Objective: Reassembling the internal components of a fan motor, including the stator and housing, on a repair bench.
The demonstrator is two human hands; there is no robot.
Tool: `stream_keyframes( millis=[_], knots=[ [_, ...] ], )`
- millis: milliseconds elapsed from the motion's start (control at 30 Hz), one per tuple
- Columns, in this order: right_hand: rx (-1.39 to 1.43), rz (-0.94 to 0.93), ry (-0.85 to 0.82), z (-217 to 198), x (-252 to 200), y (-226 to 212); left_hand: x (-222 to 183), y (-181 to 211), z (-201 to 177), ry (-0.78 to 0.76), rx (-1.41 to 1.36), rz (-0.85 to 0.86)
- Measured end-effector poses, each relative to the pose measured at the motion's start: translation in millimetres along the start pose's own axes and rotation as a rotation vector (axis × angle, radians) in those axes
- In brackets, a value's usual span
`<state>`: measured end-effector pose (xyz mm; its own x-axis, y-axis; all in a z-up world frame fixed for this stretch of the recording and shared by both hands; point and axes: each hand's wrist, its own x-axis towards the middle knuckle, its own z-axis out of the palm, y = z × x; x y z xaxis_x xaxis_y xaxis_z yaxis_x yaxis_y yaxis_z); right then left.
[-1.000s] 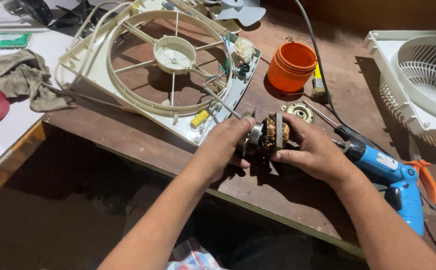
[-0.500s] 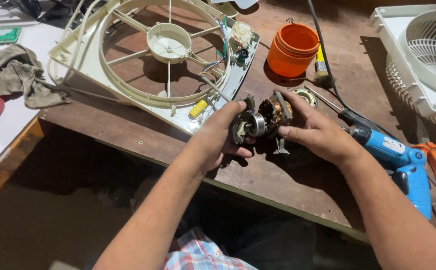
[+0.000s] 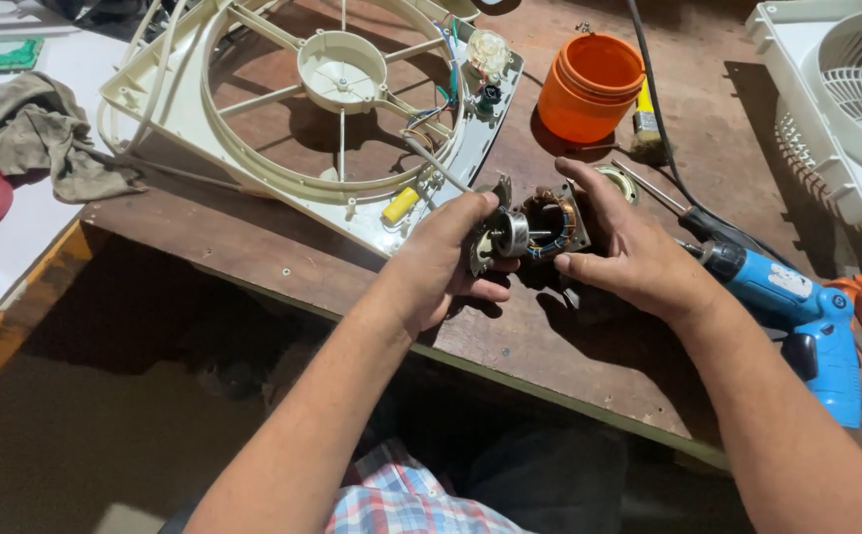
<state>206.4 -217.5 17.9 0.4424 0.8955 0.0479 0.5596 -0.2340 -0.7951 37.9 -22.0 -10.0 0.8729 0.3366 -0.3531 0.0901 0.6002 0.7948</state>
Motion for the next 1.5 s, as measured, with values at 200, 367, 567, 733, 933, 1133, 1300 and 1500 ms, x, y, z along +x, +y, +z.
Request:
stream_keyframes(
  millis=[200,367,567,733,933,1133,1300,1500],
  knots=[
    [-0.293,-0.136,0.113,11,-5,-14,0,0,-1,-0.01,0.0,0.024],
    [-0.468,-0.316,0.201,23,-4,-8,-2,4,2,-0.006,0.013,0.006],
    [-0.528,-0.427,0.324,36,-3,-8,-10,7,5,0.022,0.02,0.001],
    [-0.631,-0.513,0.337,43,4,-1,-17,9,7,0.067,0.094,0.022],
    [-0.454,-0.541,0.4,41,3,-10,-23,14,10,0.067,0.102,0.025],
    [-0.128,-0.442,0.515,27,-2,-25,-6,6,2,0.03,0.008,-0.004],
    [-0.088,-0.33,0.457,21,-20,-46,-17,19,2,-0.054,0.015,-0.068],
    [-0.608,-0.392,0.337,16,-11,-38,-30,31,5,-0.118,0.066,-0.053]
  ],
)
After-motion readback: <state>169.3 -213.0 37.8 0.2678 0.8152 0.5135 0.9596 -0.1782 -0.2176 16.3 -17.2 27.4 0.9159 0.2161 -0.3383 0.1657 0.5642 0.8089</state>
